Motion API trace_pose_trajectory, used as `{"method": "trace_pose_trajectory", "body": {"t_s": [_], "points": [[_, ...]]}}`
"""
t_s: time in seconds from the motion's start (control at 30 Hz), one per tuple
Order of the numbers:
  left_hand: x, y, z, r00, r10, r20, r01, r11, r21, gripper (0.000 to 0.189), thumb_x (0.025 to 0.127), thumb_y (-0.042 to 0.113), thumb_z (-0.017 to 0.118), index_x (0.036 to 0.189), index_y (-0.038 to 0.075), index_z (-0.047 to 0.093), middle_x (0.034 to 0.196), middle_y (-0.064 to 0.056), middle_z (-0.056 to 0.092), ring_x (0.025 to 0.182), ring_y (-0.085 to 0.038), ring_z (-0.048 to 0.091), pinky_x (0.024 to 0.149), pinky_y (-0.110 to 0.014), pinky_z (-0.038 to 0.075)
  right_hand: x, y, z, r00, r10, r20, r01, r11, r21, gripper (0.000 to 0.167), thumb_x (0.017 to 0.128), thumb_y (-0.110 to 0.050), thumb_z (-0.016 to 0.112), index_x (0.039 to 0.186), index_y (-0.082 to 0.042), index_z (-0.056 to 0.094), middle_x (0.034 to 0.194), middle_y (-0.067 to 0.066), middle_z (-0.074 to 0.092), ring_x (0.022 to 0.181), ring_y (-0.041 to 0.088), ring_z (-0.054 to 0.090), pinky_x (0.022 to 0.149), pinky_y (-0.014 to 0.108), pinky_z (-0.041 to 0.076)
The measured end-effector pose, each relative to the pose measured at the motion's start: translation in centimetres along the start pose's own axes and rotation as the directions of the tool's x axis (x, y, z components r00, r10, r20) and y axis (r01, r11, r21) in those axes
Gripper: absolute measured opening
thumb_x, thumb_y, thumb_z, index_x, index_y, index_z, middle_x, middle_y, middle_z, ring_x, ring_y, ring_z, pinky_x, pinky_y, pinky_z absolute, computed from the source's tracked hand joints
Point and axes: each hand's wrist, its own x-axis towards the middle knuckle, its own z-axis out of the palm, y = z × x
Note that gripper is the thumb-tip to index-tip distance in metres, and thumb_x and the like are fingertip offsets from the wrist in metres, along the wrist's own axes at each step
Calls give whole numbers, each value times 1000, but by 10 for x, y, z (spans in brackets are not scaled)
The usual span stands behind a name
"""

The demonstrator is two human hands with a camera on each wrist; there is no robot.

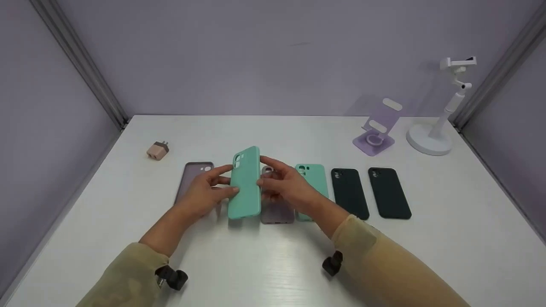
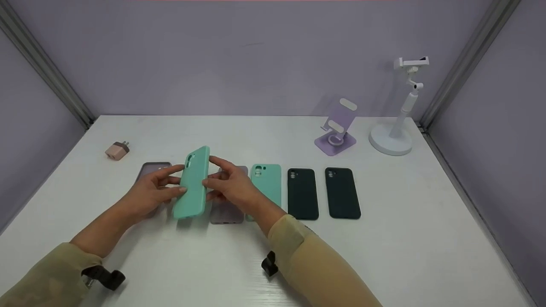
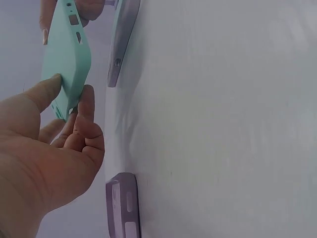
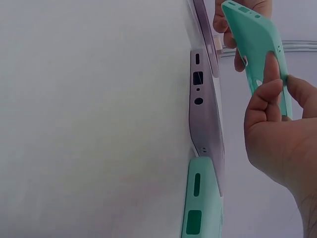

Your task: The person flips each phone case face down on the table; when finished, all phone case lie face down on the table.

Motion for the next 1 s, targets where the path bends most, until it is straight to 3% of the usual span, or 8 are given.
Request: {"method": "trace_pose_trajectory", "body": {"t_s": [0.27, 0.67, 0.83, 1.0], "points": [[1, 1, -3, 999, 11, -32, -9, 998, 62, 72, 96, 24, 81, 161, 21, 49, 133, -12, 65, 120, -27, 63, 92, -35, 53, 1, 0, 2, 998, -44, -34, 42, 998, -47, 72, 102, -11, 73, 165, -24, 40, 118, 11, 70, 112, 25, 69, 102, 40, 55], [0, 3, -6, 999, 19, -41, -14, 993, 120, 72, 96, 22, 82, 160, 20, 49, 135, -12, 64, 112, -27, 64, 89, -35, 53, 4, 2, 5, 995, -90, -35, 80, 971, -226, 73, 101, -7, 73, 165, -14, 38, 121, 12, 67, 108, 23, 70, 96, 40, 58], [0, 1, -8, 999, 41, -32, -36, 988, 147, 72, 96, 22, 82, 160, 18, 49, 138, -11, 63, 111, -27, 62, 91, -37, 52, 5, 1, 7, 995, -87, -44, 66, 930, -362, 77, 98, -12, 77, 165, -16, 39, 119, 5, 69, 106, 20, 68, 86, 33, 58], [0, -2, -8, 998, 49, -32, -43, 983, 179, 72, 96, 22, 82, 160, 18, 49, 138, -11, 63, 106, -27, 61, 87, -36, 52, 6, 1, 8, 996, -78, -46, 47, 880, -472, 83, 95, -14, 81, 166, -18, 38, 118, 1, 69, 108, 18, 65, 95, 33, 55]]}}
